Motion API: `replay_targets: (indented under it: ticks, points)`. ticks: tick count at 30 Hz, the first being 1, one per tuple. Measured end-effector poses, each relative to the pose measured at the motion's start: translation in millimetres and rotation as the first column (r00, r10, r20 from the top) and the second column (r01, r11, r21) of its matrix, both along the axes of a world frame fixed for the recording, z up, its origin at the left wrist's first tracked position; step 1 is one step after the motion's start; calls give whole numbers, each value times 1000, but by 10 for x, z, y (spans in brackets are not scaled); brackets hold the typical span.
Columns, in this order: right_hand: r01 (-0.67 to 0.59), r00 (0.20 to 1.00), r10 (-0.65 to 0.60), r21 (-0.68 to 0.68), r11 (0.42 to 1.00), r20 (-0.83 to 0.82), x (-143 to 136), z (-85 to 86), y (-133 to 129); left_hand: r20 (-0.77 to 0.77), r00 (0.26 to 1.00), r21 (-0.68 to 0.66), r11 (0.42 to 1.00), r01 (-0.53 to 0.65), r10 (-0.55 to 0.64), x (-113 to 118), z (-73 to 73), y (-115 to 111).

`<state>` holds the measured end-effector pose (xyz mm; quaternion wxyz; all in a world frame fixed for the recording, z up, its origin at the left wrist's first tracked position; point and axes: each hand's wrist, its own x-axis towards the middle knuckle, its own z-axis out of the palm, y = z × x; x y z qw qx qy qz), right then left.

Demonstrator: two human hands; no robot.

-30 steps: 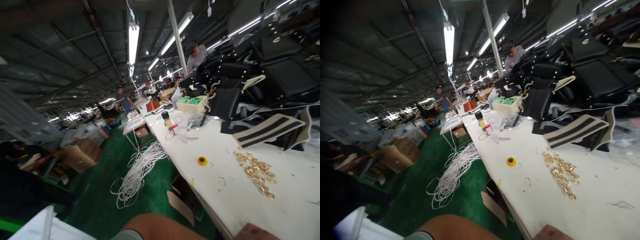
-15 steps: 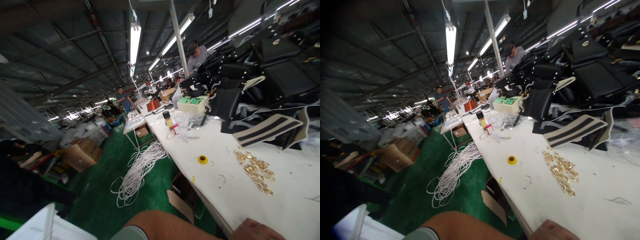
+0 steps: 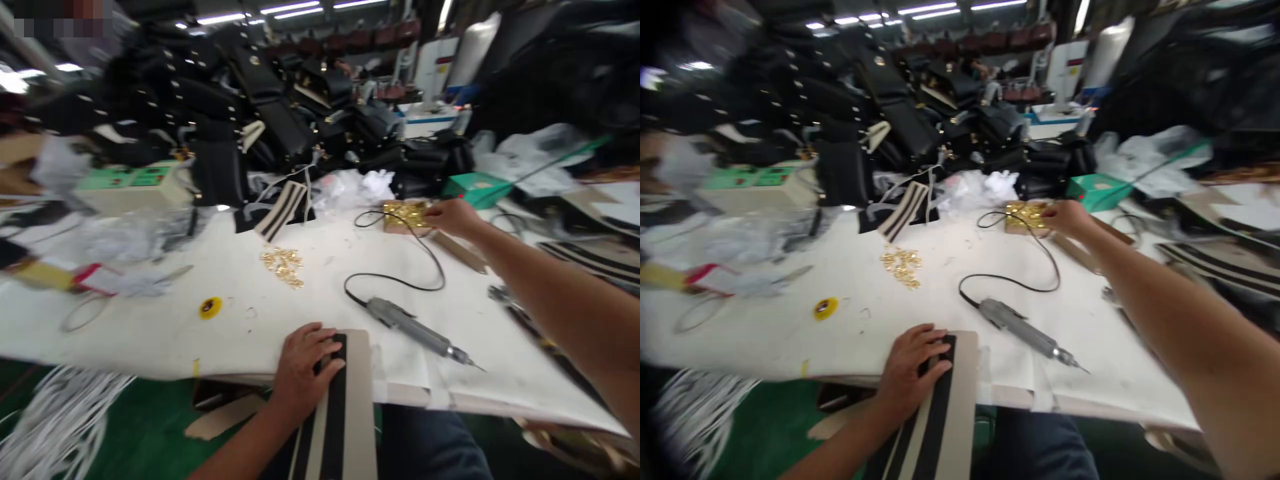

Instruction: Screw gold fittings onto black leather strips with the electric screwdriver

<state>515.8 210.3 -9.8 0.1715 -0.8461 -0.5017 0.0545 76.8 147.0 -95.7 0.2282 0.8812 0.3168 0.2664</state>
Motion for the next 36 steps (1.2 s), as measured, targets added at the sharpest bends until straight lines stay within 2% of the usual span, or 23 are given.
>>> replay_targets:
  ticks: [2, 4, 9, 12, 24, 30, 36]
  points:
    - [13, 1000, -16, -118, 993, -27, 278, 18, -486, -15, 999, 47, 998, 51, -50, 13, -39, 122]
    - [0, 999, -8, -162, 987, -51, 313, -57, -777, -28, 997, 91, 993, 76, -74, 21, -60, 148]
    - [6, 999, -12, -157, 988, -40, 184, -369, -1237, -55, 996, 132, 988, 81, -74, 17, -31, 101]
    - [19, 1000, -20, -152, 988, -6, 200, -459, -1463, -67, 995, 115, 990, 81, -74, 30, -11, 113]
    - [111, 988, -102, -68, 992, 117, 170, -516, -1789, -68, 996, 103, 992, 69, -62, 47, 5, 102]
    - [160, 976, -141, -109, 981, 166, 116, -527, -1919, -70, 995, 90, 993, 73, -67, 56, 13, 105]
    - [102, 982, -72, -167, 981, 173, 58, -526, -1989, -63, 996, 72, 995, 64, -60, 65, -4, 106]
